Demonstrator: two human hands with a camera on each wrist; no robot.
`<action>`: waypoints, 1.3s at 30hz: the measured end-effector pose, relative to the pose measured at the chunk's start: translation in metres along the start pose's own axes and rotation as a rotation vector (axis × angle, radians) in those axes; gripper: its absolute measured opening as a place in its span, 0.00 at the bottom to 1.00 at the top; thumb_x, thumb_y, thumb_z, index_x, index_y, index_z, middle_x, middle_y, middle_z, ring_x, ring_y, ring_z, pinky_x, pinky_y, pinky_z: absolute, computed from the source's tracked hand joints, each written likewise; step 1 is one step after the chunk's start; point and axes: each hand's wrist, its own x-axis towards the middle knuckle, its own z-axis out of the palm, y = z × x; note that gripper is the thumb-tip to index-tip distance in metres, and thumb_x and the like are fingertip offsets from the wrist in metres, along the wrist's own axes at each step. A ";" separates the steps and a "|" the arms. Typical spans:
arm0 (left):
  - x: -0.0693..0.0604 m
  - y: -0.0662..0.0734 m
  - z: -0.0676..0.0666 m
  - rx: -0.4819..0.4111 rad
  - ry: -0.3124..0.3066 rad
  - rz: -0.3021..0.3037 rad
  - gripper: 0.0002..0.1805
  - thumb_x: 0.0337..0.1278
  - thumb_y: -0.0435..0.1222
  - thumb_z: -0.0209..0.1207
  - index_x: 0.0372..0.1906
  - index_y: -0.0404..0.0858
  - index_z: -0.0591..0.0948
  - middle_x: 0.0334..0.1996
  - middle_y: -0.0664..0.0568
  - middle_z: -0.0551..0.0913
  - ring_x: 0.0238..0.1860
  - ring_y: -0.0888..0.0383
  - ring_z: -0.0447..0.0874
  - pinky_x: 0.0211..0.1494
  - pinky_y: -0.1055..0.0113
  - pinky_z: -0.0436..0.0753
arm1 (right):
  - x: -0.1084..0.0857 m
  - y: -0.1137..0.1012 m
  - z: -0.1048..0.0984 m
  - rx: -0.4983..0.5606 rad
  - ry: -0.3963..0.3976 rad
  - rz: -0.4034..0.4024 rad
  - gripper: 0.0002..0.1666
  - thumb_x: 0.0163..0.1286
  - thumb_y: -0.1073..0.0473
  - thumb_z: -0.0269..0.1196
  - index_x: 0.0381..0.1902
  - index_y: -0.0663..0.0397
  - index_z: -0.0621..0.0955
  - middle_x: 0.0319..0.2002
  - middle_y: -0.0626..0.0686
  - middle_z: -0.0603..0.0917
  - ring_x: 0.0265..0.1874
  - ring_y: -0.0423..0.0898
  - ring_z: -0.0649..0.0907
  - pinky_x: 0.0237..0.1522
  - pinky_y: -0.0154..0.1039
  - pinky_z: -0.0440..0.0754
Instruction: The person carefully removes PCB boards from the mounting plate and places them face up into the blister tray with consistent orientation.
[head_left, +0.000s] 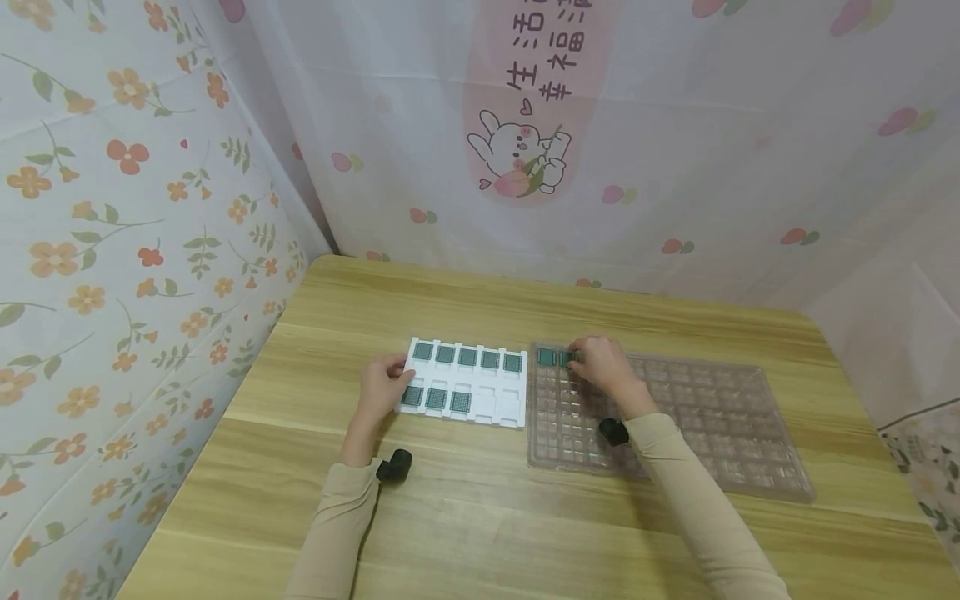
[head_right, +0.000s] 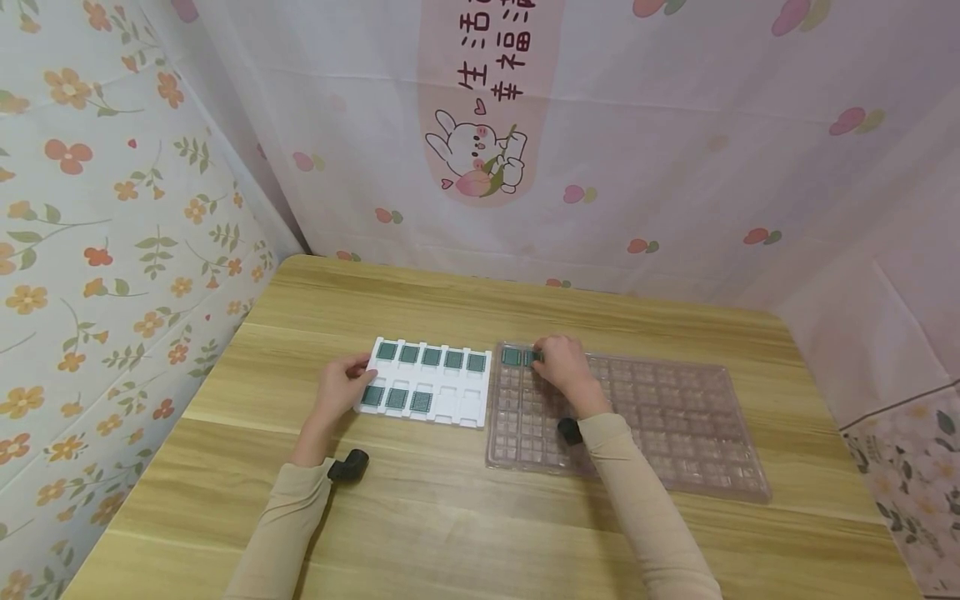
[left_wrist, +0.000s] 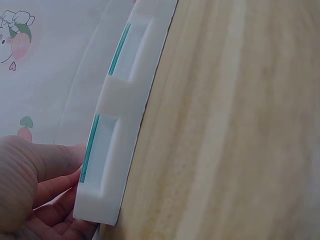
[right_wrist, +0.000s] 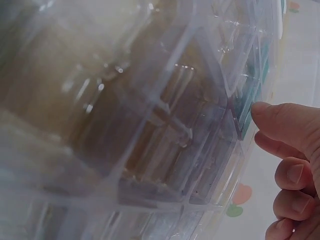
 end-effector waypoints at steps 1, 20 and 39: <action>0.000 0.000 0.000 -0.001 0.000 -0.003 0.16 0.52 0.25 0.61 0.48 0.24 0.79 0.37 0.35 0.81 0.37 0.48 0.77 0.38 0.65 0.75 | 0.000 0.000 0.000 0.004 -0.004 0.002 0.16 0.58 0.62 0.67 0.43 0.65 0.82 0.39 0.61 0.85 0.32 0.53 0.84 0.35 0.46 0.81; 0.000 0.000 0.001 -0.004 0.005 -0.006 0.17 0.52 0.25 0.61 0.49 0.24 0.79 0.38 0.35 0.80 0.38 0.47 0.77 0.38 0.65 0.77 | -0.001 0.000 0.000 0.015 -0.014 0.017 0.17 0.59 0.62 0.67 0.44 0.65 0.82 0.38 0.60 0.85 0.30 0.51 0.83 0.35 0.45 0.81; 0.000 0.000 0.000 0.003 0.008 -0.002 0.17 0.52 0.26 0.61 0.48 0.24 0.79 0.37 0.35 0.81 0.38 0.47 0.78 0.39 0.63 0.77 | -0.009 -0.009 -0.001 0.087 0.003 0.007 0.18 0.59 0.61 0.67 0.45 0.67 0.81 0.21 0.51 0.78 0.10 0.38 0.62 0.16 0.33 0.65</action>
